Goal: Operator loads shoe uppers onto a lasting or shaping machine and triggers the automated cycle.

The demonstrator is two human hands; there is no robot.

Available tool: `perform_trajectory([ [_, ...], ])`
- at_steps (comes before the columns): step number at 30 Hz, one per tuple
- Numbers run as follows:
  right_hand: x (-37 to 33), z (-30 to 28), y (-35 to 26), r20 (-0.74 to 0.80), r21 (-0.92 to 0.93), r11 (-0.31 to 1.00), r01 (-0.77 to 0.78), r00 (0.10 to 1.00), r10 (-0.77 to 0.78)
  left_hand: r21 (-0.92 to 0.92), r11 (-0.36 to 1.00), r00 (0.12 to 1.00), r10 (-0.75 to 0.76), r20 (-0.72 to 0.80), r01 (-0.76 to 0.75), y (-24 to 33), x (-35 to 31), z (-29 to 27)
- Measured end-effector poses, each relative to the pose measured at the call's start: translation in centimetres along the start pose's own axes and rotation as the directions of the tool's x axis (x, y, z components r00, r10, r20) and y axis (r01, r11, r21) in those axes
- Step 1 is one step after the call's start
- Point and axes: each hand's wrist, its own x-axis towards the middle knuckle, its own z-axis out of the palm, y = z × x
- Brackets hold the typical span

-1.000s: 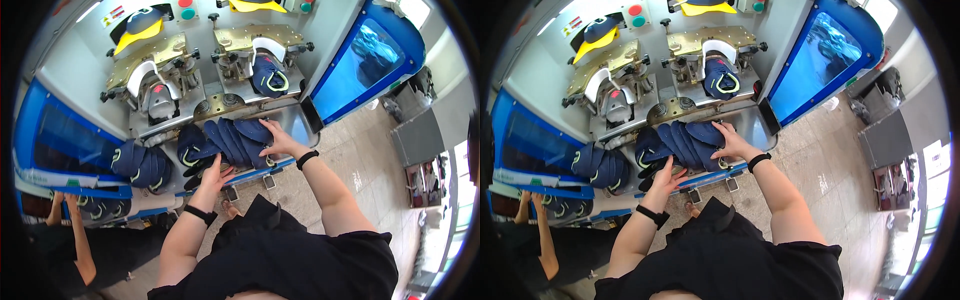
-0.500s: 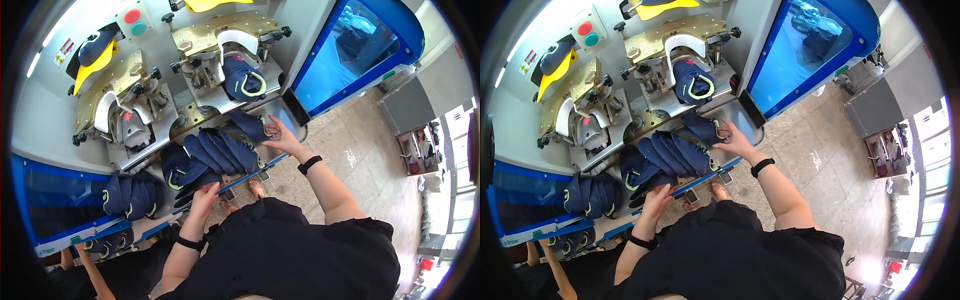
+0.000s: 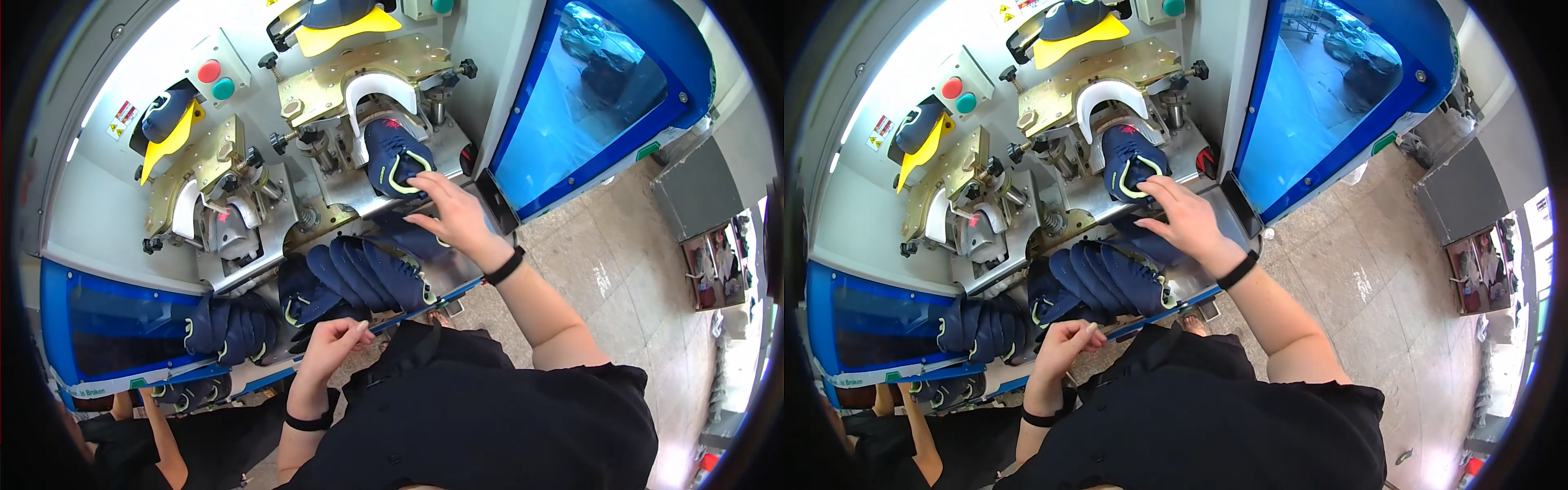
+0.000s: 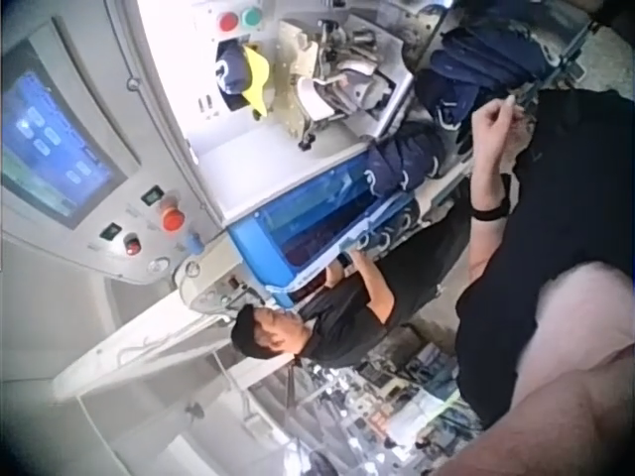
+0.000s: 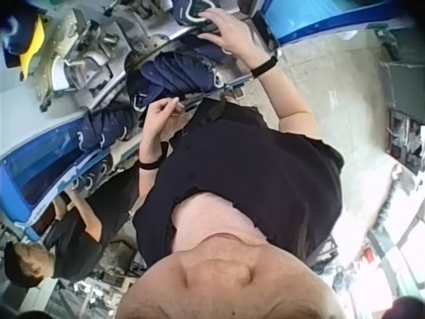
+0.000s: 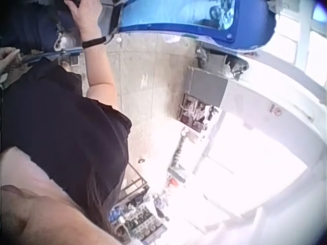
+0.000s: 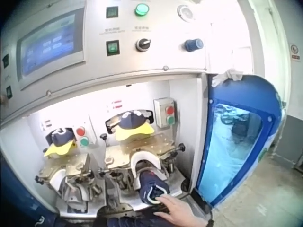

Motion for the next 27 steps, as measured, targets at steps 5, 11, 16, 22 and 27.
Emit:
perform_trajectory([
  [5,2.0,1.1,1.3,0.133,-0.064,0.996,-0.07,0.988,0.078,-0.053,0.997,0.998,0.056,0.025,-0.055,2.6,1.5,2.9],
  [11,4.8,-5.6,-4.6,-0.154,0.547,0.772,-0.324,0.867,0.474,-0.077,0.988,0.982,0.125,-0.143,-0.137,0.5,-0.9,0.4],
  [16,2.8,-7.5,-12.6,0.438,0.601,0.764,-0.234,0.897,-0.069,-0.11,0.984,0.933,0.091,-0.347,-0.137,-1.3,-0.5,-0.3],
  [22,3.1,3.6,-18.7,0.763,0.477,0.798,-0.367,0.624,-0.169,0.095,0.992,0.875,0.122,-0.469,-0.087,-7.7,-4.8,-2.6],
  [27,1.6,12.5,-23.6,0.556,0.581,0.814,0.021,0.72,-0.415,-0.188,0.982,0.744,-0.12,-0.657,-0.007,-11.6,-10.3,-7.3],
])
